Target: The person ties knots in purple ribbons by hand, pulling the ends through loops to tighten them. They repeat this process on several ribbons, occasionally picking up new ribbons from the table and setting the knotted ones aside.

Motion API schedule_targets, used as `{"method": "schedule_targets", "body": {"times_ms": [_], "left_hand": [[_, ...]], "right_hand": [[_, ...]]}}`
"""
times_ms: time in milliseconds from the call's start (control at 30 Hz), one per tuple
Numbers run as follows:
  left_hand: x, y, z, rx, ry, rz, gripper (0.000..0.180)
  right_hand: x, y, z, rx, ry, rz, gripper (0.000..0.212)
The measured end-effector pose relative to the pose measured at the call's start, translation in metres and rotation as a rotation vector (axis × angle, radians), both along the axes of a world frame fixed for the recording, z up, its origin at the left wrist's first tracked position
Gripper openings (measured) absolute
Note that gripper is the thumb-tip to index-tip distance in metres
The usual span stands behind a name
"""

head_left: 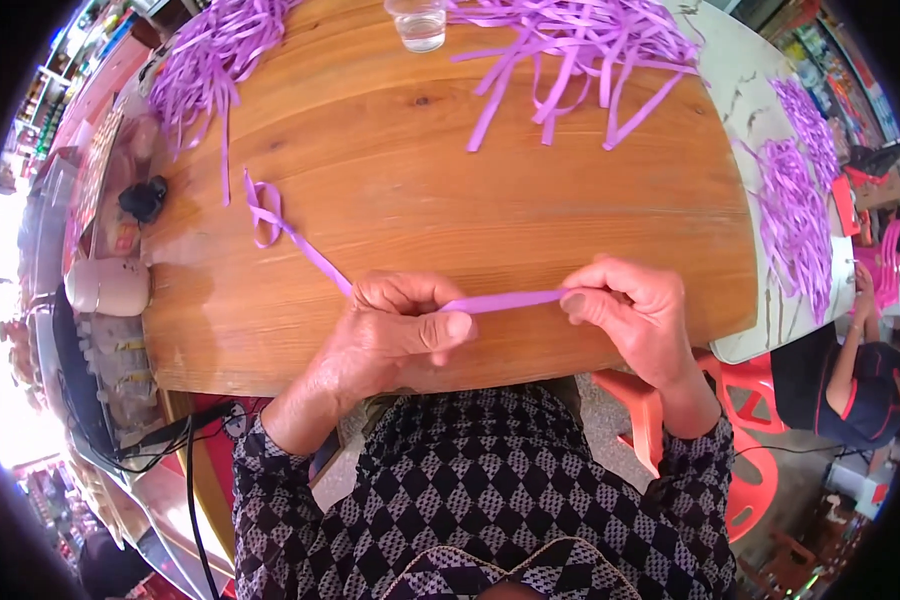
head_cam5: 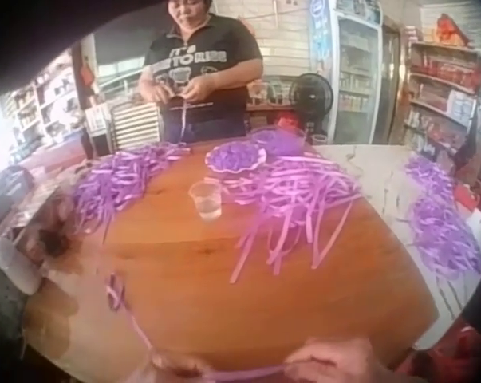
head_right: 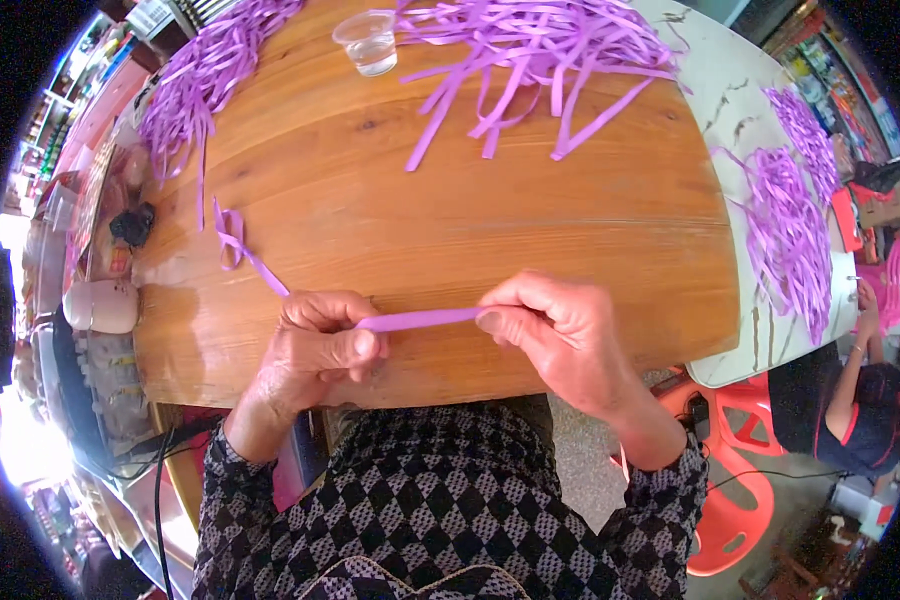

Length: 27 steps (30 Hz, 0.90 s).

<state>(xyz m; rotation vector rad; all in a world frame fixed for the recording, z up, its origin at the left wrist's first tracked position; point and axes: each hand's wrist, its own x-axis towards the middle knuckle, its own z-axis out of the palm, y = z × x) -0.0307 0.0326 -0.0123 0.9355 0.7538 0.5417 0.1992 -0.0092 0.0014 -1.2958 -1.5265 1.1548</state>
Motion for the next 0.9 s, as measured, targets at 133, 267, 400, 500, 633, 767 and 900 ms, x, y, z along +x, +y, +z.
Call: {"method": "schedule_targets", "body": {"times_ms": [133, 267, 400, 500, 633, 767, 900], "left_hand": [[0.010, -0.004, 0.004, -0.116, -0.288, 0.135, 0.029], [0.019, -0.010, 0.003, -0.123, -0.162, 0.182, 0.022], [0.018, -0.014, 0.000, 0.068, -0.006, 0.190, 0.018], [0.021, -0.004, 0.013, -0.084, 0.097, 0.191, 0.014], [0.011, 0.003, 0.002, -0.233, -0.121, 0.146, 0.016], [0.003, 0.007, 0.000, -0.170, -0.307, 0.320, 0.018], [0.008, 0.001, 0.016, 0.114, 0.015, 0.292, 0.018]], "right_hand": [[-0.018, -0.007, -0.026, 0.175, -0.118, -0.007, 0.009], [-0.037, -0.008, -0.027, 0.748, -0.483, 0.055, 0.017], [-0.039, -0.010, -0.025, 0.798, -0.468, 0.044, 0.022], [-0.039, -0.012, -0.027, 0.919, -0.548, 0.024, 0.024], [-0.043, -0.018, -0.030, 0.864, -0.622, 0.139, 0.026], [-0.041, -0.021, -0.042, 0.866, -0.646, 0.237, 0.024], [-0.041, -0.020, -0.033, 0.874, -0.572, 0.186, 0.026]]}}
